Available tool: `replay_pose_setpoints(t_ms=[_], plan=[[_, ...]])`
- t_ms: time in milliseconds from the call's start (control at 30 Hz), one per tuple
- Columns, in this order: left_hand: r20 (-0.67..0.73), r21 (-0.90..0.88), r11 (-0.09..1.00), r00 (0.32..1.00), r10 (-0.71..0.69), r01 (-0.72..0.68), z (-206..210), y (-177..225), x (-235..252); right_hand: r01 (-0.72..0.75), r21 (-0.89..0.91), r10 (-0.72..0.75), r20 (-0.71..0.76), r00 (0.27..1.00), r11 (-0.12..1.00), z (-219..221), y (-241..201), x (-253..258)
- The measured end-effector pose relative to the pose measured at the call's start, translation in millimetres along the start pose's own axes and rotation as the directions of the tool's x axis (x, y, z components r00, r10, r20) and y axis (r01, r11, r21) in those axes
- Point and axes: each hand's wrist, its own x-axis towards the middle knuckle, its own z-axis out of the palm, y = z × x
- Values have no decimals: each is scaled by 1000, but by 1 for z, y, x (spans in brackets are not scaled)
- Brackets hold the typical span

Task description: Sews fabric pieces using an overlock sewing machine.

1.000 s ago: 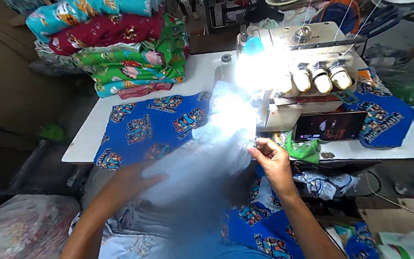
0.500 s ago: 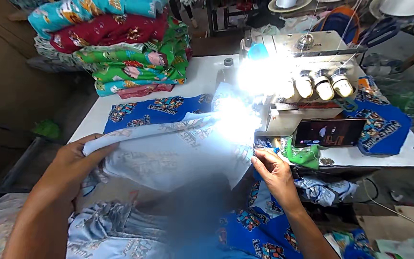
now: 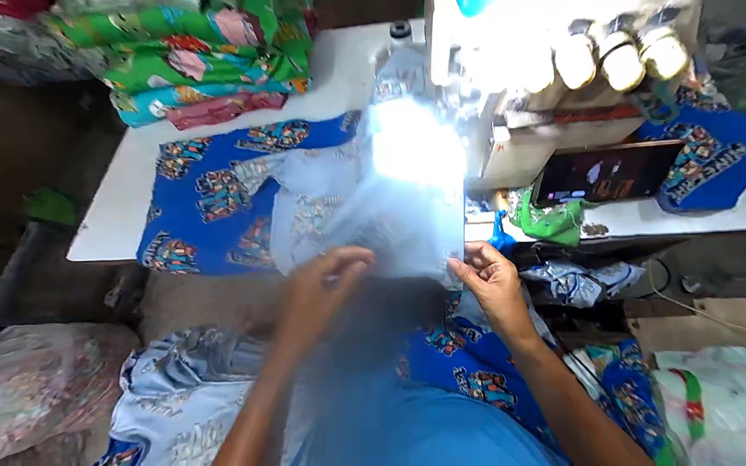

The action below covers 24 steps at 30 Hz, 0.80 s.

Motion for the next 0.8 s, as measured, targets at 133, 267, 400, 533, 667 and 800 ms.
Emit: replay_pose_setpoints(t_ms=[133,267,400,533,667,800], plan=[[193,-188,982,980,46,-9,72,5,-33,-70,8,71,-43,997,998,-8,5,-27],[232,-298,952,973,-4,75,104,3,-54,-118,43,120,-35,992,992,-15,8,-38],[287,-299,947,958,-29,119,113,-4,-64,-126,15,126,-40,991,992,-17,11,-38],[310,-272,954,950,-39,128,118,-9,-67,-117,1,117,-51,992,993,-16,14,-36],[341,-269,955,940,-26,125,125,-12,-68,-105,-19,104,-50,993,994,-16,19,-35],[383,-258,959,924,-7,114,134,-8,-68,-118,-25,117,-40,992,993,-16,18,-36]])
